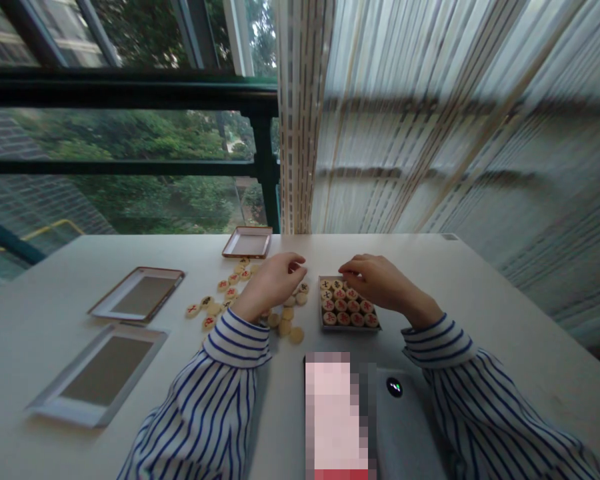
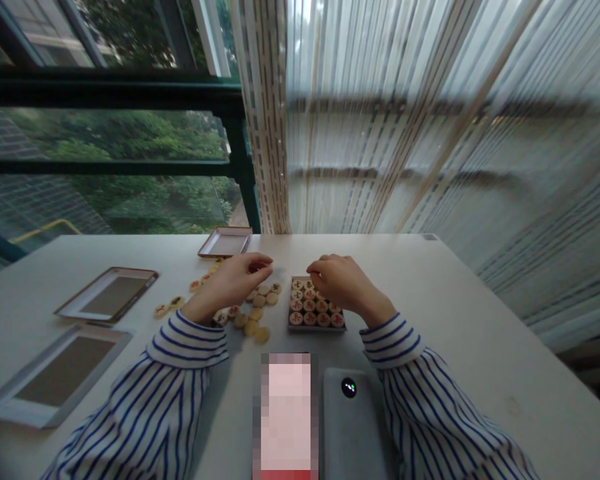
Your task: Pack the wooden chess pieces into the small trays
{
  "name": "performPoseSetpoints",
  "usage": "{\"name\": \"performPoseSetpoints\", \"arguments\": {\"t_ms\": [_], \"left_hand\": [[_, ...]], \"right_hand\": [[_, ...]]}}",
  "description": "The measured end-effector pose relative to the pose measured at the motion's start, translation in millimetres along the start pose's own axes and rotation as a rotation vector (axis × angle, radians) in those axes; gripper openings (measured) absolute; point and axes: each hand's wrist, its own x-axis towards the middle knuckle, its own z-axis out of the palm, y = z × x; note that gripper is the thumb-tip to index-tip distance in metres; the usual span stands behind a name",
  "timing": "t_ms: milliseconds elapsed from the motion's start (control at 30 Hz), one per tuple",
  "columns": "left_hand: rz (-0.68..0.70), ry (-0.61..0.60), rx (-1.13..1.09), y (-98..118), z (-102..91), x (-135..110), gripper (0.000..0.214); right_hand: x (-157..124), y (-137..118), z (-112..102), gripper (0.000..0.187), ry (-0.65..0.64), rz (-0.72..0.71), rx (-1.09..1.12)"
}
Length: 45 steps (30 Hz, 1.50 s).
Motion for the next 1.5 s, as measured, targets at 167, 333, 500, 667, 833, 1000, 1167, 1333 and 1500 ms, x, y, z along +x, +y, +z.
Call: {"name": "performPoseSetpoints", "arguments": {"t_ms": [167,333,500,667,833,1000,1167,1333,1500], "left_hand": [[0.024,0.070,-0.081,-6,-16.5,1,0.032],[0.041,0.136,-0.134,-9,-29.8,-1,0.031],[0.016,0.175,-0.187,-12,-45.8,-4,0.033],[0.051,0.216,-0.190,-12,-62.6,-10,0.030],[-0.015,0.291,-0.198,-5,-71.1,-15,0.026],[-0.007,0.346,-0.225,-3,-70.2,-15,0.026],[-0.002,0.388,-0.237,1,-68.0,-17,0.025],[-0.012,0.418,-0.210,5,-65.2,-23,0.024],[-0.037,0.460,-0.184,-9,-62.3,-33,0.023]], "right_hand": [[-2,-8,-12,0.025,0.153,0.002,0.077],[5,-22,-25,0.024,0.222,-0.014,0.119],[16,-35,-31,0.024,0.227,-0.030,0.149],[20,-42,-26,0.022,0.251,-0.041,0.232],[20,-42,-22,0.020,0.315,0.003,0.287],[19,-41,-20,0.018,0.329,0.014,0.304],[19,-41,-22,0.017,0.335,0.004,0.318],[18,-44,-24,0.018,0.317,-0.013,0.314],[19,-49,-23,0.020,0.283,-0.041,0.295]]}}
